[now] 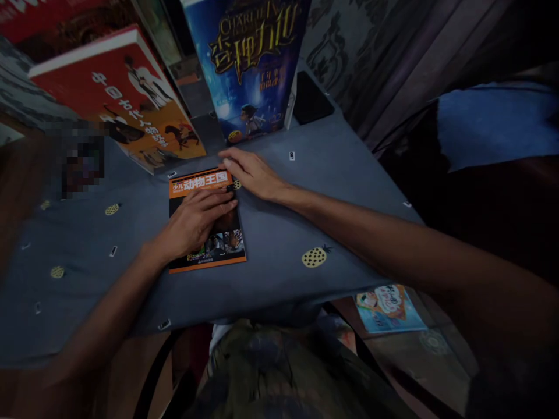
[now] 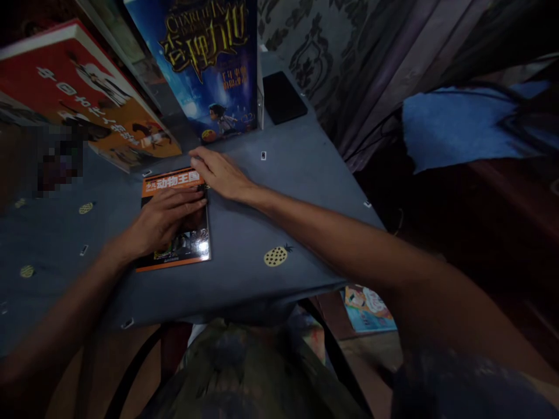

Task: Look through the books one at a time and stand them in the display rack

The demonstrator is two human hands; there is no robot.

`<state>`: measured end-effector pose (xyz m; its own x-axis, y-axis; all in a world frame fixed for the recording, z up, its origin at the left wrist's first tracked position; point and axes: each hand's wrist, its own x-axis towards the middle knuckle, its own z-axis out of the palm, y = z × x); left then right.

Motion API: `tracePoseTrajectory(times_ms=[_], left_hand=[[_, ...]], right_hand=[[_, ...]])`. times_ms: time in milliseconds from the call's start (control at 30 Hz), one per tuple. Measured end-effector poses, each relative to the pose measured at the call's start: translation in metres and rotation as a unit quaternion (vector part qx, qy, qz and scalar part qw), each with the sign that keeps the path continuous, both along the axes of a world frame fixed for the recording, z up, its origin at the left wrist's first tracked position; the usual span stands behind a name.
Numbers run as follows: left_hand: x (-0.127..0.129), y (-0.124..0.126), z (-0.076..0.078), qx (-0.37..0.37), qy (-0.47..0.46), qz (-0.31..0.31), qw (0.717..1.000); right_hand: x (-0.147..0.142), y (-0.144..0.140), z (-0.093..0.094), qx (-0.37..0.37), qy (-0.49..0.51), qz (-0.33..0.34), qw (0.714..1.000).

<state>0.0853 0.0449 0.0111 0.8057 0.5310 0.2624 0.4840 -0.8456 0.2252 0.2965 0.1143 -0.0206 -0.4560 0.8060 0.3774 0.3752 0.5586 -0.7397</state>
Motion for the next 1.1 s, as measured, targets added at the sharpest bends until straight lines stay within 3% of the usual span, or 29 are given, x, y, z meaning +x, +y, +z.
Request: tracePoseTrajectory(times_ms=[433,800,967,1100], left_hand=[[0.001,-0.082,0.011,-0.017,0.06,-0.025,0.998],[-0.001,-0.112,-0.001,0.019,0.037,0.042,0.998],[-0.005,-0.11,0.005,-0.022,-0.001,0.039,0.999],[-0.025,-0.071,0.01,-0.026,-0.038,0.077,0.996]], right_hand=[[-0.001,0.0,-0.001,0.024,-0.034,-0.005,0.999],[-0.002,-0.01,0.003,0.041,-0.058,-0.008,0.997],[-0.005,-0.013,0.001,0.079,-0.093,0.008,0.993],[-0.006,-0.016,-0.001,0.103,-0.116,0.01,0.988]])
